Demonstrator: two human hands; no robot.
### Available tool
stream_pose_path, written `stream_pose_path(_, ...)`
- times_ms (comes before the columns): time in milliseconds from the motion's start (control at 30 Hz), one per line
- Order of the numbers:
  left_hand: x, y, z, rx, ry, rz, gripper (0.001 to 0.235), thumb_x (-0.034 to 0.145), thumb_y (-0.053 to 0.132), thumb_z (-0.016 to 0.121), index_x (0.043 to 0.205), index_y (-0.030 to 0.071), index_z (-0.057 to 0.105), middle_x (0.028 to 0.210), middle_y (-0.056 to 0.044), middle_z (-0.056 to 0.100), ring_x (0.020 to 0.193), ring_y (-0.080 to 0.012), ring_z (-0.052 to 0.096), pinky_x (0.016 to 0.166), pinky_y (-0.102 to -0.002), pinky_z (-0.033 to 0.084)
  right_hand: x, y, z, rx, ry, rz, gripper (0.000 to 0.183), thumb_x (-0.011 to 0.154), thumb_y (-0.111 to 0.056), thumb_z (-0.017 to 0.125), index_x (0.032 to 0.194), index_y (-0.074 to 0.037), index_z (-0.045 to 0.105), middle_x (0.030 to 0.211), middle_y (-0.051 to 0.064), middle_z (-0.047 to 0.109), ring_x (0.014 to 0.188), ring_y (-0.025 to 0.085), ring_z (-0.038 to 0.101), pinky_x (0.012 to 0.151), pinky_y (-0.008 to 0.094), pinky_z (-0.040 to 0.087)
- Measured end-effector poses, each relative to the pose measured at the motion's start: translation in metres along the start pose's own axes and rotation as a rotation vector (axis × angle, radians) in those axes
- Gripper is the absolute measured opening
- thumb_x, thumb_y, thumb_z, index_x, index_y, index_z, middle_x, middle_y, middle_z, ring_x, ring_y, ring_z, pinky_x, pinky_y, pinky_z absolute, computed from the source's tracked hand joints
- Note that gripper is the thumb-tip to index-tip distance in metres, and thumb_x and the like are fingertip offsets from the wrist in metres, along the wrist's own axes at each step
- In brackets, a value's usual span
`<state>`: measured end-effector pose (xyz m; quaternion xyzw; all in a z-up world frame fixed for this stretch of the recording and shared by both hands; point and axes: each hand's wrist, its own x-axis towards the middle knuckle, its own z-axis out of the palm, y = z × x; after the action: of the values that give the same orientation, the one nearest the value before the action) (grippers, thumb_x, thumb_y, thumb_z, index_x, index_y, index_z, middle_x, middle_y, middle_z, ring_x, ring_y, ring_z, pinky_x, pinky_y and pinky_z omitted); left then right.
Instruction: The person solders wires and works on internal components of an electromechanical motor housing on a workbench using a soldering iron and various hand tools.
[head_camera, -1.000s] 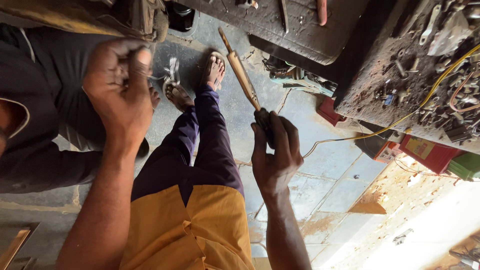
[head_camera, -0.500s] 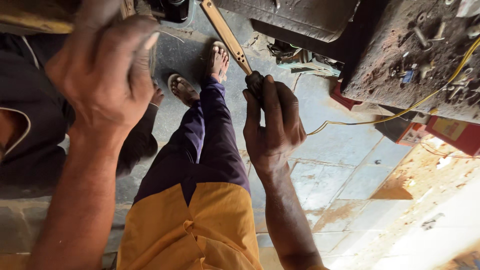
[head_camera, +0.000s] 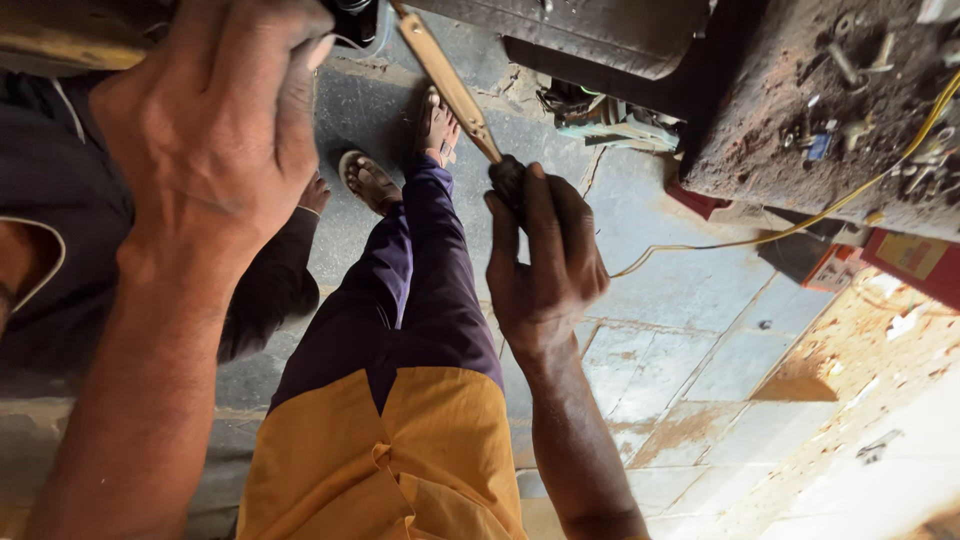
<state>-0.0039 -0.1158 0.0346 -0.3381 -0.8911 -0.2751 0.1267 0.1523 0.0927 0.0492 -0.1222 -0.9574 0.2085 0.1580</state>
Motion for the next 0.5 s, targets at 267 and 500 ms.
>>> stream_pose_path(267, -0.006, 0.002, 0.002, -0.091, 0.078, -0.041, 0.008, 0.117, 0.013, 0.061, 0.123, 0.007, 0.063, 0.113, -0.006, 0.070, 0.091, -0.0157, 0.074, 0.070, -0.025, 0.059, 0.000, 0.002, -0.014, 0.073, 0.008, -0.002, 0.038, 0.097, -0.001, 0.084, 0.130, 0.001, 0.066, 0.121, 0.015, 0.069, 0.107, 0.025, 0.078, 0.089, 0.030, 0.066)
stream_pose_path(500, -0.015, -0.002, -0.006, -0.219, 0.331, -0.165, 0.033, 0.110, 0.025, 0.079, 0.120, -0.003, 0.063, 0.106, -0.014, 0.060, 0.081, -0.0141, 0.067, 0.060, -0.025, 0.057, -0.012, 0.004, -0.034, 0.038, 0.018, 0.057, 0.035, 0.097, 0.002, 0.082, 0.128, 0.003, 0.067, 0.119, 0.015, 0.070, 0.105, 0.024, 0.077, 0.079, 0.028, 0.068)
